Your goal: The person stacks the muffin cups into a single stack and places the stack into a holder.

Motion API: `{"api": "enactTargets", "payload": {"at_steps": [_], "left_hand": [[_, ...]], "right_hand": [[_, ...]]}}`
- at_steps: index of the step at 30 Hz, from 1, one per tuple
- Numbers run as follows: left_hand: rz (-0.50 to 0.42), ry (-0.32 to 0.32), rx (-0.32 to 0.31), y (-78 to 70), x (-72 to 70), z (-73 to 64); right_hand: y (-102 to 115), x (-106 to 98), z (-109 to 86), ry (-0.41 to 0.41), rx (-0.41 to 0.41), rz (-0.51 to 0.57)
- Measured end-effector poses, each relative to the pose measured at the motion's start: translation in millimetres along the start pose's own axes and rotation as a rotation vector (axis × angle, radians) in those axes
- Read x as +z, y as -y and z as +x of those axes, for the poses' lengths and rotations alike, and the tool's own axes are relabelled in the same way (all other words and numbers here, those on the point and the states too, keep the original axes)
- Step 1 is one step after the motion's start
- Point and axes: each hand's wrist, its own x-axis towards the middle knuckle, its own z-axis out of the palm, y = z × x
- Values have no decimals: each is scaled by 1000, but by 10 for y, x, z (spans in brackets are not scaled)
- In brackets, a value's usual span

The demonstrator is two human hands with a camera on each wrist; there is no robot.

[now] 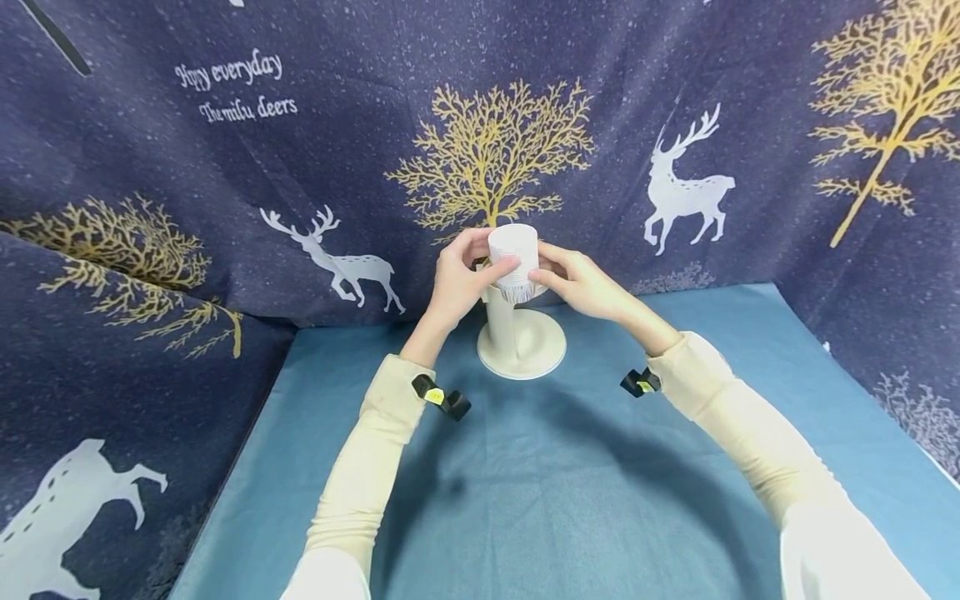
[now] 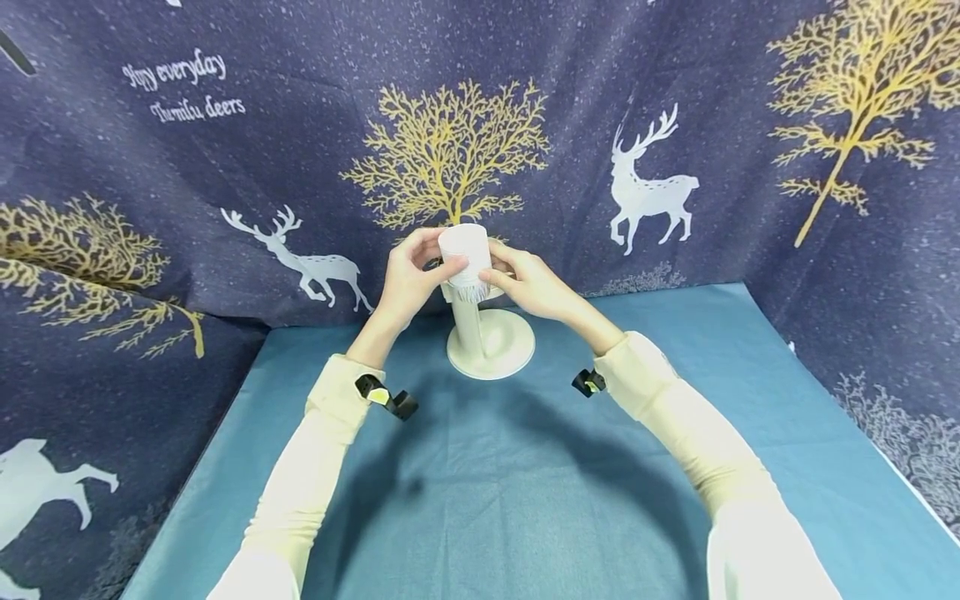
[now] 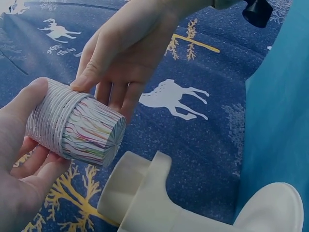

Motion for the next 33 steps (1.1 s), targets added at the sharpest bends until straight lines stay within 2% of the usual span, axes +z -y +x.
{"api": "enactTargets", "payload": {"at_steps": [6,12,21,28,33], "left_hand": [[-24,-40,4,-25,-7,76],[-36,-43,-20,-3,1,128],[-79,-66,-8,19,8,209],[-105,-48,-4,43,2,266],[-151,-23,-36,80,6,309]], "right_hand": [[30,-34,71,-24,-5,34],[5,-38,105,-62,8,29],[-58,-30,215,-121,-15,59],[-105,-32,288,-161,-16,91],[-129,-32,346,-191,-28,114]]}}
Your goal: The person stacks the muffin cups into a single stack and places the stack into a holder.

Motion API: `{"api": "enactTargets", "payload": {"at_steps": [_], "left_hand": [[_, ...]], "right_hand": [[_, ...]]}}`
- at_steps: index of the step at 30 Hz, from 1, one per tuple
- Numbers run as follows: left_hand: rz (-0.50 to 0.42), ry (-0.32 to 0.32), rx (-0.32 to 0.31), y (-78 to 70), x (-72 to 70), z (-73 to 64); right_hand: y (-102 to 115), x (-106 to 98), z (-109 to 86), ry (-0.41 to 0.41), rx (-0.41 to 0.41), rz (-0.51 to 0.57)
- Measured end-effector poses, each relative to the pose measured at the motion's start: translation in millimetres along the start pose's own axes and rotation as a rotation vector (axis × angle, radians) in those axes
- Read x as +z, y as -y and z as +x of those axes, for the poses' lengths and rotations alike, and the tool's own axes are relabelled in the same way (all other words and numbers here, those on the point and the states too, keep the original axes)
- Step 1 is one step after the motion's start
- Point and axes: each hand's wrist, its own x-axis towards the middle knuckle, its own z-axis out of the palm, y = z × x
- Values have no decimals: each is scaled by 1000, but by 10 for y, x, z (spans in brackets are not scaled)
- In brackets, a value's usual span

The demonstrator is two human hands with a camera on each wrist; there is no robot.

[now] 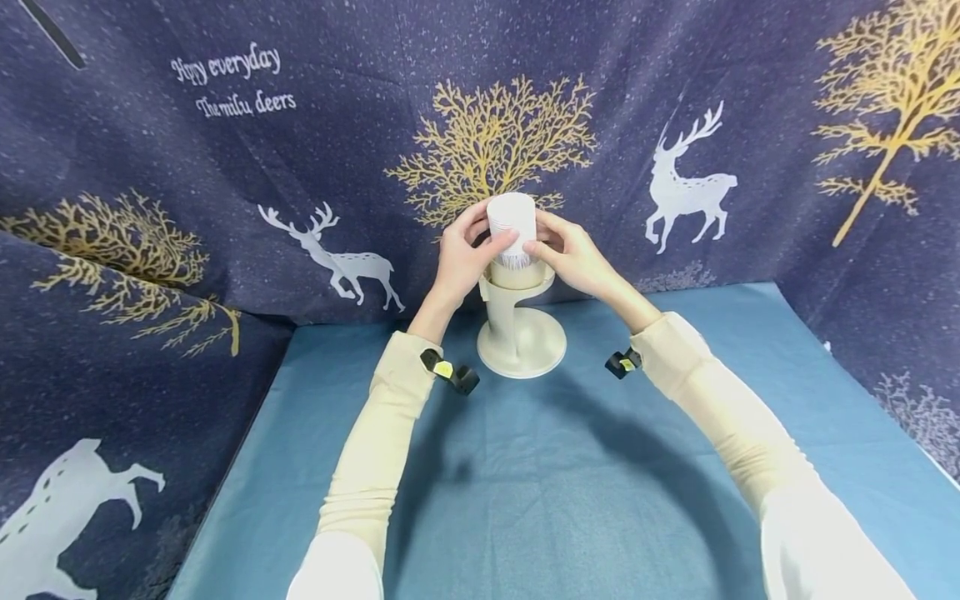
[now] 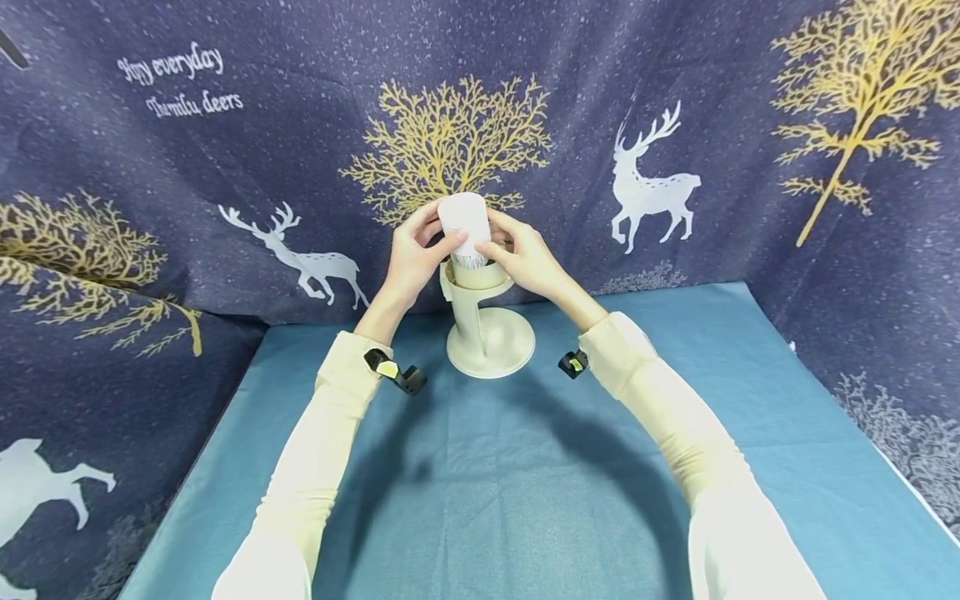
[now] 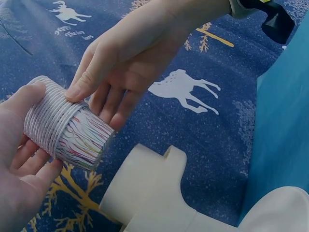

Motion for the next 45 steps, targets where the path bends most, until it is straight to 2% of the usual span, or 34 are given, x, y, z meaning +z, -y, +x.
{"api": "enactTargets", "payload": {"at_steps": [6,10,16,23,27,31,38,45], "left_hand": [[-10,11,-3,63,14,71],[6,18,-6,94,22,109],[110,2,-37,104,69,124],[252,-24,-25,472,79,274],[321,-12,-45,525,83,277],[394,-11,-75,547,83,279],[446,29,-106,583,85,280],[519,73,-115,593,97,279]], "right_hand": [[-95,0,55,-27,-8,-35],[-164,-1,78,-50,-5,-103],[-271,-2,100,-89,12,-205],[-345,24,112,-110,33,-326],[-373,37,102,-111,46,-361],[-370,36,106,-103,82,-376],[-373,22,121,-58,110,-420],[-362,14,137,0,73,-471]]}}
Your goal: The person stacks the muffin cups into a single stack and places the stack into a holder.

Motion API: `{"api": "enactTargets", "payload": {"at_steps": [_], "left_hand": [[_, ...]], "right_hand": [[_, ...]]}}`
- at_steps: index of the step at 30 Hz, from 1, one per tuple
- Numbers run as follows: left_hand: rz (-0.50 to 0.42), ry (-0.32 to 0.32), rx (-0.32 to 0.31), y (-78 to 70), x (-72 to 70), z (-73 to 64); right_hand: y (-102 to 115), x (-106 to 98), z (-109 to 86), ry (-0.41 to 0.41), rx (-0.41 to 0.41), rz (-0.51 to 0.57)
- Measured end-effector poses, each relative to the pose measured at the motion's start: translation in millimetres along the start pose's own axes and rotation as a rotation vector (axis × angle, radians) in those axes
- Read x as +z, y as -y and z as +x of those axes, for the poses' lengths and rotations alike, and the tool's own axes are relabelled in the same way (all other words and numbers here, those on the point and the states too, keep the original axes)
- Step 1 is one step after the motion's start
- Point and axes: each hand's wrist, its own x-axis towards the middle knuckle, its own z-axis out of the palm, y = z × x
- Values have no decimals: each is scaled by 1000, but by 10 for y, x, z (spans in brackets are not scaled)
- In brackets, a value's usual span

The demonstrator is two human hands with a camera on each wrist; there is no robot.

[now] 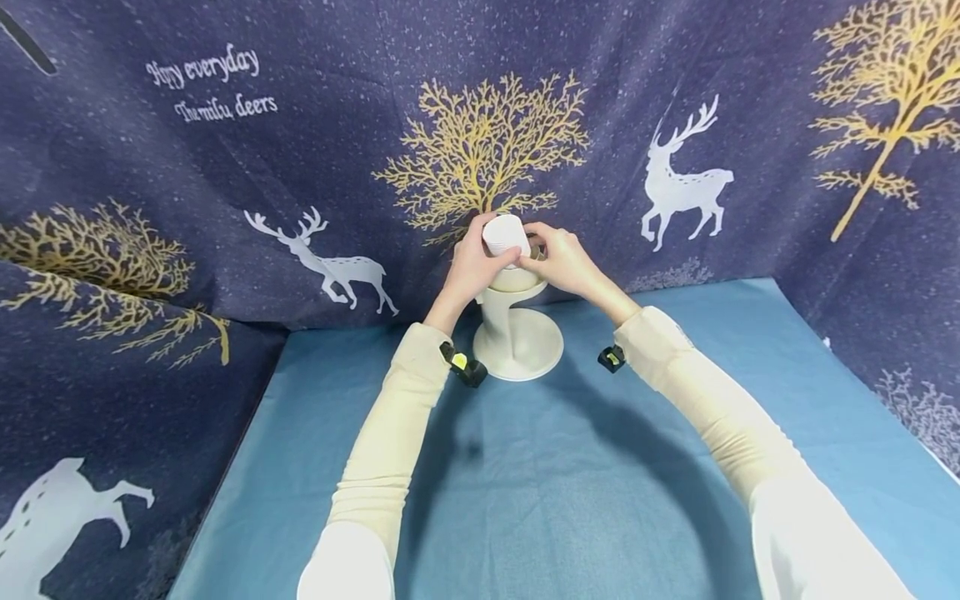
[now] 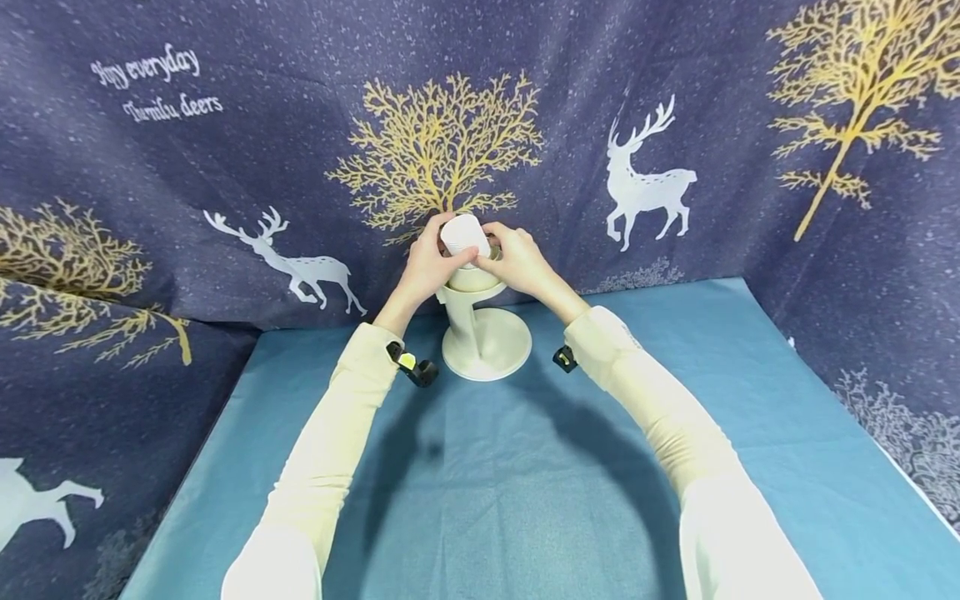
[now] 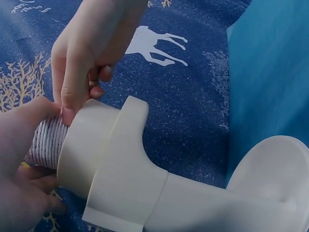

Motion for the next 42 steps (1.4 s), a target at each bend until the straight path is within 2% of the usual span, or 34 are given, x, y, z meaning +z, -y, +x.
{"api": "enactTargets", "payload": {"at_steps": [9,15,21,24,30,36,39,42], "left_hand": [[86,84,43,-25,9,8],[160,111,71,-21,34,18],[229,142,43,-16,63,2],[261,169,26,-32,71,1],[387,196,25,-55,69,23],[477,160,68,-27,78,11],[486,138,82,-9,73,-18],[449,139,60,14,53,-51]], "right_hand": [[74,-63,-20,81,-31,-121],[85,-76,-44,67,-60,-174],[102,-55,-91,23,-78,-242],[117,-73,-123,28,-49,-223],[153,-122,-167,8,-20,-161],[127,-90,-199,-17,-31,-120],[100,-64,-239,-45,-37,-93],[68,-44,-285,-71,-38,-63]]}}
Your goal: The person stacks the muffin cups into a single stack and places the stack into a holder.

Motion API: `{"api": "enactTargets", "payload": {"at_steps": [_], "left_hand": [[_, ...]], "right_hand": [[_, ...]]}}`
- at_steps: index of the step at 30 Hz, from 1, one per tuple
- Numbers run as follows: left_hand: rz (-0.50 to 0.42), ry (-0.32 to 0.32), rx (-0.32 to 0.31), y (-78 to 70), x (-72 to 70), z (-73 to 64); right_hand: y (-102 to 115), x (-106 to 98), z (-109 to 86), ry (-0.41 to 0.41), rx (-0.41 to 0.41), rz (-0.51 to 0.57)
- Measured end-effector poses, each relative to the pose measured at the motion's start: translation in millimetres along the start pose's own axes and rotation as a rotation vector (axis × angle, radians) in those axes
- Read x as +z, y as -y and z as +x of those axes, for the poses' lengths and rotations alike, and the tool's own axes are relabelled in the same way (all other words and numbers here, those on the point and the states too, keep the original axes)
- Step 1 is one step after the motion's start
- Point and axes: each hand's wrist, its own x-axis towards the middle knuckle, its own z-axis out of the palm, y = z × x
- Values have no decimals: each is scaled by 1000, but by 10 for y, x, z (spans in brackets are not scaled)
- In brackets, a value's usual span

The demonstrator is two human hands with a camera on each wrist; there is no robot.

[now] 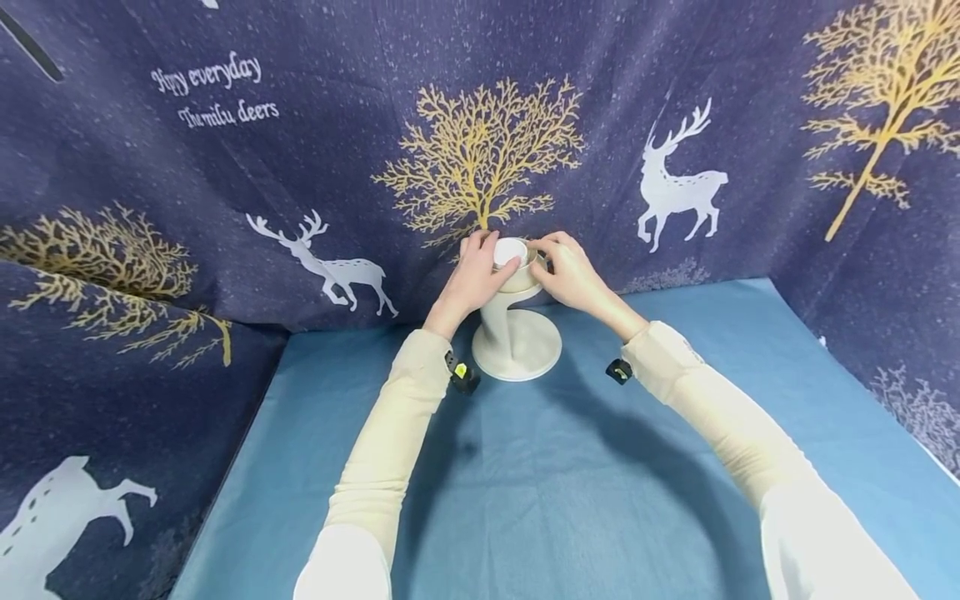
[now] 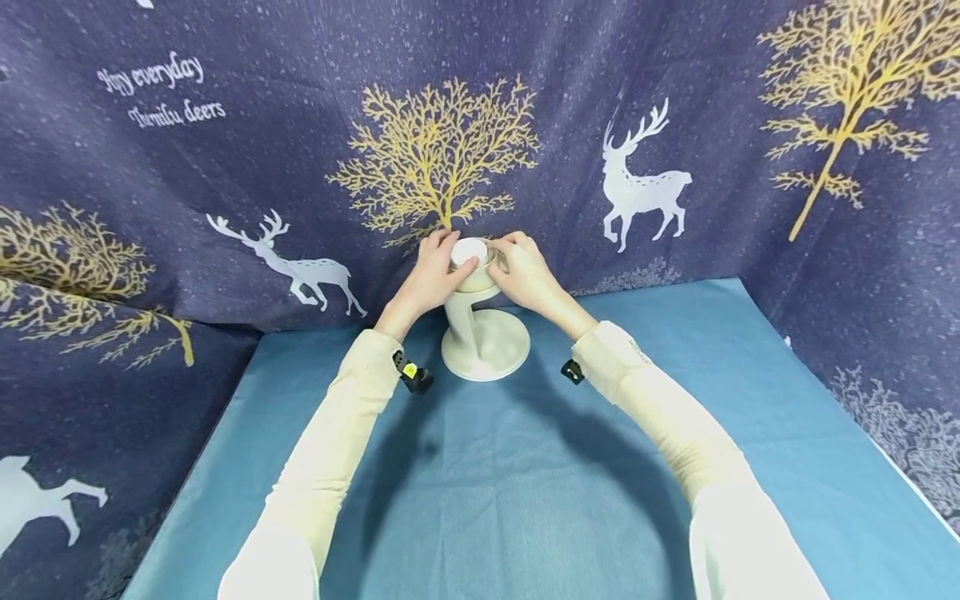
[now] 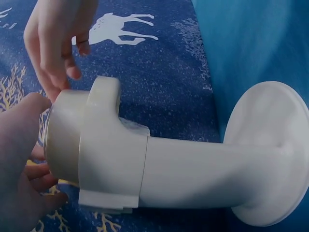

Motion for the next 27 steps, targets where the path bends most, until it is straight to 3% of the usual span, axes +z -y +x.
{"api": "enactTargets", "payload": {"at_steps": [4,8,14,19,22,27], "left_hand": [[-53,-16,8,61,2,-36],[-132,-91,31,132,19,-89],[-260,-301,40,248,37,-244],[-235,-468,-9,379,90,-379],[-201,-499,-46,454,119,-447],[-145,-471,-76,541,147,-576]], "right_hand": [[-50,24,-35,-54,11,33],[-87,42,-74,-116,19,78],[-170,75,-184,-208,21,75],[-291,103,-303,-217,49,32],[-362,117,-367,-191,51,12],[-461,140,-457,-109,47,-10]]}}
